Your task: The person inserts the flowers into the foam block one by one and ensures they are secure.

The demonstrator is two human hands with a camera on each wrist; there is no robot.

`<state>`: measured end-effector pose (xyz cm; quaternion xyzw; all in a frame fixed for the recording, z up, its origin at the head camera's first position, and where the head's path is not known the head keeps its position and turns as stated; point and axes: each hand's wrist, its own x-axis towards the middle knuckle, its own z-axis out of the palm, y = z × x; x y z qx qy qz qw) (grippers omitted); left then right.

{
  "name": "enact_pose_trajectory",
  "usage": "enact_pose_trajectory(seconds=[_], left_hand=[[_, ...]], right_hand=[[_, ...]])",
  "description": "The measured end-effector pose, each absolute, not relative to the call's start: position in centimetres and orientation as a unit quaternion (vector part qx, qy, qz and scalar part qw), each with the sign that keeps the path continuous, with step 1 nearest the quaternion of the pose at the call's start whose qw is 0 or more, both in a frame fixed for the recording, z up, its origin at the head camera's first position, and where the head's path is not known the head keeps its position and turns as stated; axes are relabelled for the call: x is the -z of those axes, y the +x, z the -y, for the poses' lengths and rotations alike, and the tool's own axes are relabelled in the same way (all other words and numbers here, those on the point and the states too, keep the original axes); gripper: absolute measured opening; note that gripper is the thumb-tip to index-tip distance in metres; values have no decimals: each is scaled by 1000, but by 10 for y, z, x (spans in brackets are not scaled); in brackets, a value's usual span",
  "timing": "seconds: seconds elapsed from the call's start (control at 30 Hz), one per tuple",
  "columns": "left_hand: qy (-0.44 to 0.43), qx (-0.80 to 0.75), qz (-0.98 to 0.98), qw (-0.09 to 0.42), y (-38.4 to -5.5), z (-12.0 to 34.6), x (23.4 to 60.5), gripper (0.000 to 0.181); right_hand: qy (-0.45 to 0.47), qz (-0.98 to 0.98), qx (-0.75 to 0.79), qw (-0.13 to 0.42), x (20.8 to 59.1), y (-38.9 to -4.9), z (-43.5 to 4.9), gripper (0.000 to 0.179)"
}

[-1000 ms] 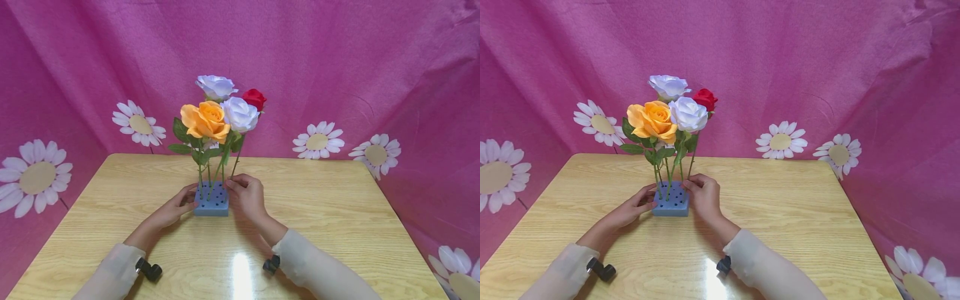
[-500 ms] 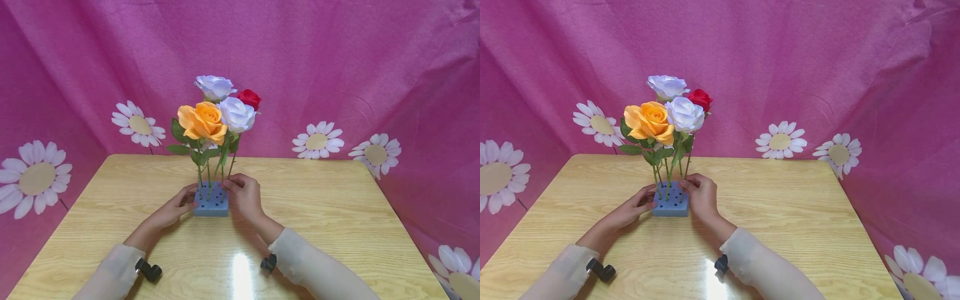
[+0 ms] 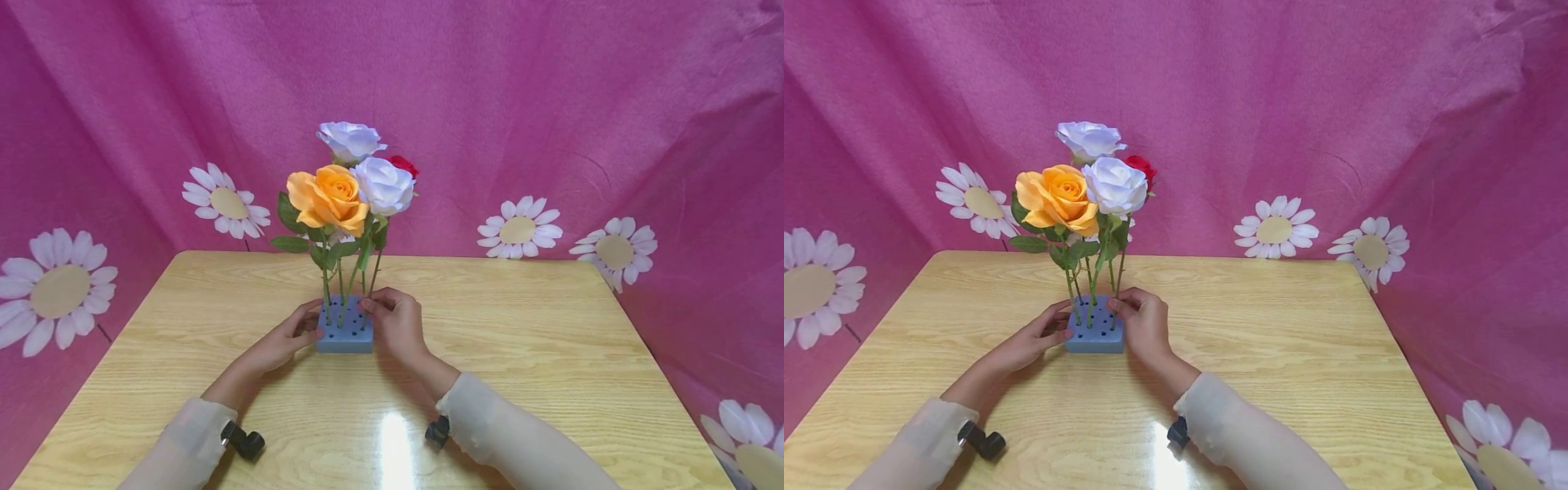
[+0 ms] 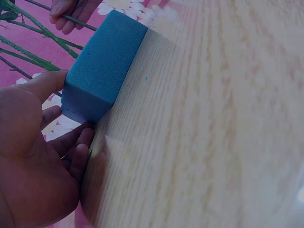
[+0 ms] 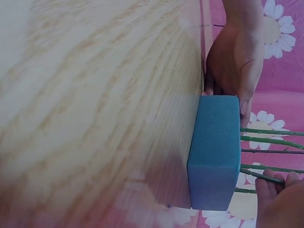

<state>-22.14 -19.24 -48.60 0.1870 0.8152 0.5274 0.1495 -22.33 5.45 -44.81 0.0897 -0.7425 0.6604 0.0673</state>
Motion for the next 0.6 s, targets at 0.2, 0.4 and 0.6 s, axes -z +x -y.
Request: enact_pose_trajectory(seconds=[0.2, 0.4, 0.6], left_hand=[[188, -532, -812, 153, -222, 193, 487, 66], [191, -534, -809, 152, -221, 194, 487, 65], [192, -530, -812, 148, -221, 193, 487, 65]], right_hand=[[93, 749, -653, 64, 452, -222, -54, 7], [97, 762, -637, 64, 459, -221, -54, 7], [94, 772, -625, 65, 461, -221, -53, 6]])
